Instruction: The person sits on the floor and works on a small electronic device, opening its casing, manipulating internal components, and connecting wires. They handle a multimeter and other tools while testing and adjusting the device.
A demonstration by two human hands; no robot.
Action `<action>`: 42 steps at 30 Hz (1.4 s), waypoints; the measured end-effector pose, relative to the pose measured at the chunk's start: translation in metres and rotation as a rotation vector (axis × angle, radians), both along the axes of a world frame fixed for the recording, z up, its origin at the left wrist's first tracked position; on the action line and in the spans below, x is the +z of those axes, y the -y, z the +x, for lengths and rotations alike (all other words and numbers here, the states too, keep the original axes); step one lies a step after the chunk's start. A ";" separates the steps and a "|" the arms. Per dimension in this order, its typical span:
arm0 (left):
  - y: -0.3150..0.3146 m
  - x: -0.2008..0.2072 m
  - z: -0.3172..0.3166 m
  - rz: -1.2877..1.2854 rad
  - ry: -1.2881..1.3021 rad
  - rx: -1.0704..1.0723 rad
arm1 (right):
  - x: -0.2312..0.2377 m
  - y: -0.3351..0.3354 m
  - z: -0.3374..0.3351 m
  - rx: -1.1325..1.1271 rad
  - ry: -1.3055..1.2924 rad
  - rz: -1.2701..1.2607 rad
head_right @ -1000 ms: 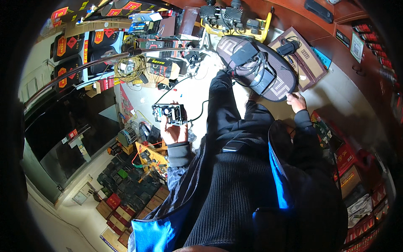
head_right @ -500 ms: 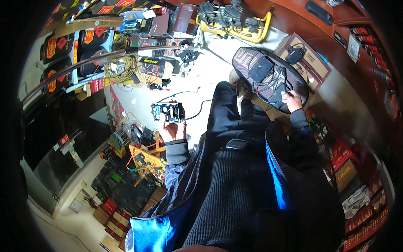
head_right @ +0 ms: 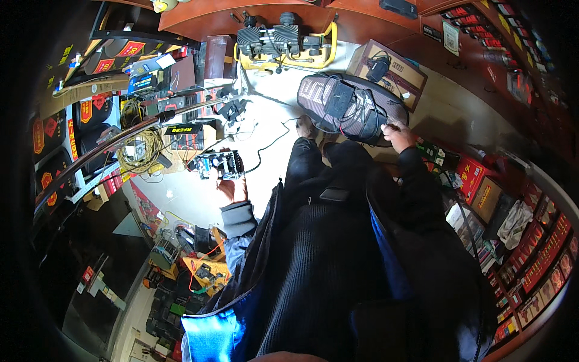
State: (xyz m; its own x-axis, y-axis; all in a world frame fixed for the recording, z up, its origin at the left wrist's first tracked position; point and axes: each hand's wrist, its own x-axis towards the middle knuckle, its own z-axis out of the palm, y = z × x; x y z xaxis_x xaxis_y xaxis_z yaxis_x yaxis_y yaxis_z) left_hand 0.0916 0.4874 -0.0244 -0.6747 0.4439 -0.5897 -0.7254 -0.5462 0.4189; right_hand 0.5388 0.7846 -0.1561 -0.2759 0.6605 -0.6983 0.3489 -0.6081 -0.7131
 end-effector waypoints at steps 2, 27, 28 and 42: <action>0.003 -0.004 -0.006 0.003 -0.001 -0.025 | 0.015 -0.002 0.000 0.079 0.092 0.091; 0.035 0.020 0.023 -0.143 -0.039 0.086 | -0.019 -0.023 -0.037 0.186 0.180 -0.013; 0.036 0.024 0.028 -0.169 -0.076 0.090 | -0.031 -0.028 -0.044 0.201 0.163 -0.058; 0.051 0.044 0.038 -0.182 -0.034 0.265 | -0.056 -0.098 -0.152 0.282 0.150 0.132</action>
State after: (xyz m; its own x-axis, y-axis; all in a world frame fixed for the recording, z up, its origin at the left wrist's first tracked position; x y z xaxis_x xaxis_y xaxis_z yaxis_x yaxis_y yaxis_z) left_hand 0.1295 0.4368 0.0193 -0.7731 0.1399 -0.6186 -0.5523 -0.6282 0.5481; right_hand 0.3870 0.8821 -0.2120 -0.3611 0.6602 -0.6586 0.5972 -0.3787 -0.7070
